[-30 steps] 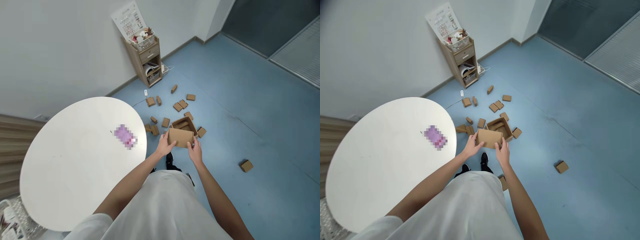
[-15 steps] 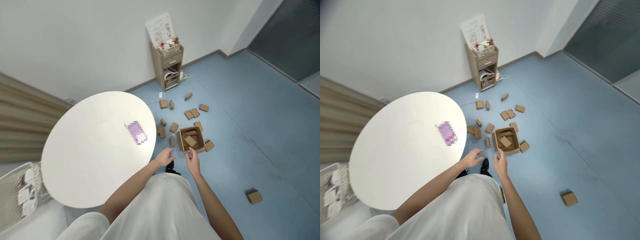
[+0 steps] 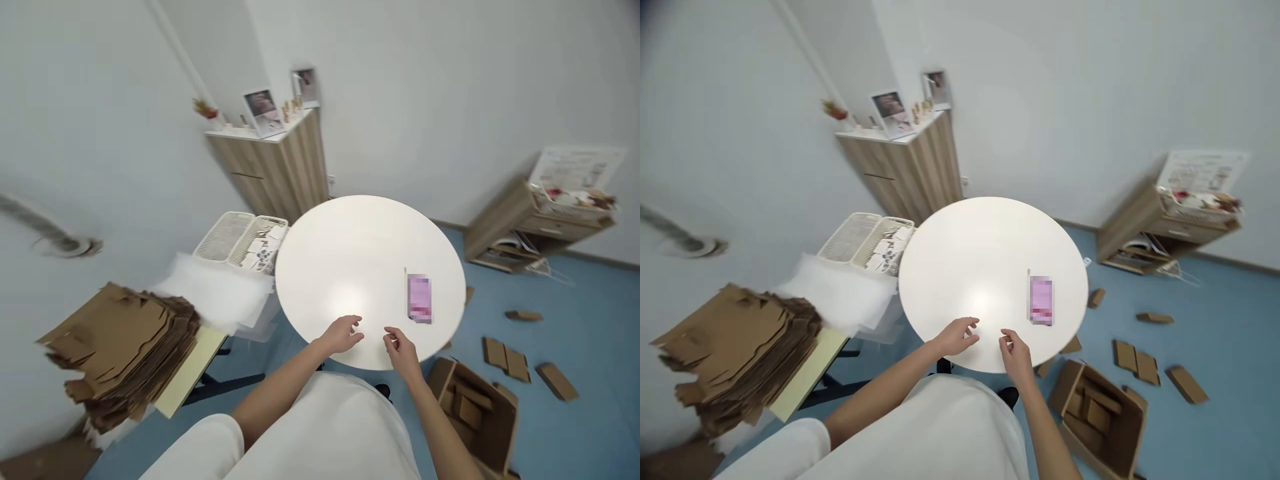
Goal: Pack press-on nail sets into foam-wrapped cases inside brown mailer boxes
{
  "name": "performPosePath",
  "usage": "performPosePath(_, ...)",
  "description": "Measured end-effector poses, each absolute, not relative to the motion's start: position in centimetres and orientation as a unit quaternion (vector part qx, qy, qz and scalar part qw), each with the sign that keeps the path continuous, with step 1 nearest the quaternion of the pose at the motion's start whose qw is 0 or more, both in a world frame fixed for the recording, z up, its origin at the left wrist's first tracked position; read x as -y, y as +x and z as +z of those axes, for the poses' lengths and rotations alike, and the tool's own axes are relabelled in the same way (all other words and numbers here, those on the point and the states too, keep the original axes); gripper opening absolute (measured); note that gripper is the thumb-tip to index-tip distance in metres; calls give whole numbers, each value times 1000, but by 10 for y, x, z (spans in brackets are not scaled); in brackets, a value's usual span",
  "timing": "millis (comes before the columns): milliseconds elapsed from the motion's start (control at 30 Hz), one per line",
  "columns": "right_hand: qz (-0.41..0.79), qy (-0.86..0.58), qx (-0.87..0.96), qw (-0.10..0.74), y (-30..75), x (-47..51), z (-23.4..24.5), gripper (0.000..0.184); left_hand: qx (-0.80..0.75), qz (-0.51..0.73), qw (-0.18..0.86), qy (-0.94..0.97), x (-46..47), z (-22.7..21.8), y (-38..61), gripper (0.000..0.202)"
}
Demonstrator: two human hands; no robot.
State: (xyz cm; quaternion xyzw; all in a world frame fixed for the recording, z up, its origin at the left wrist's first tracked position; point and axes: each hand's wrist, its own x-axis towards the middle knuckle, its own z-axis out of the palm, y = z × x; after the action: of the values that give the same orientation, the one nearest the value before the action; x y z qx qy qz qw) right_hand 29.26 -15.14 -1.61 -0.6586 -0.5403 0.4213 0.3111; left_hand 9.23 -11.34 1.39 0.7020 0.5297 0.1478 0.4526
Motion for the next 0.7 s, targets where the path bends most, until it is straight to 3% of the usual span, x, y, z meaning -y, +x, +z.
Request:
performPosePath(267,469,-519,704,121,154,110,-13,35,-656,180,424,598,117,6,-69,48)
performPosePath(700,471,-414,779,-10,57,29,6,40,-731,73,460,499,114,15,-174,71)
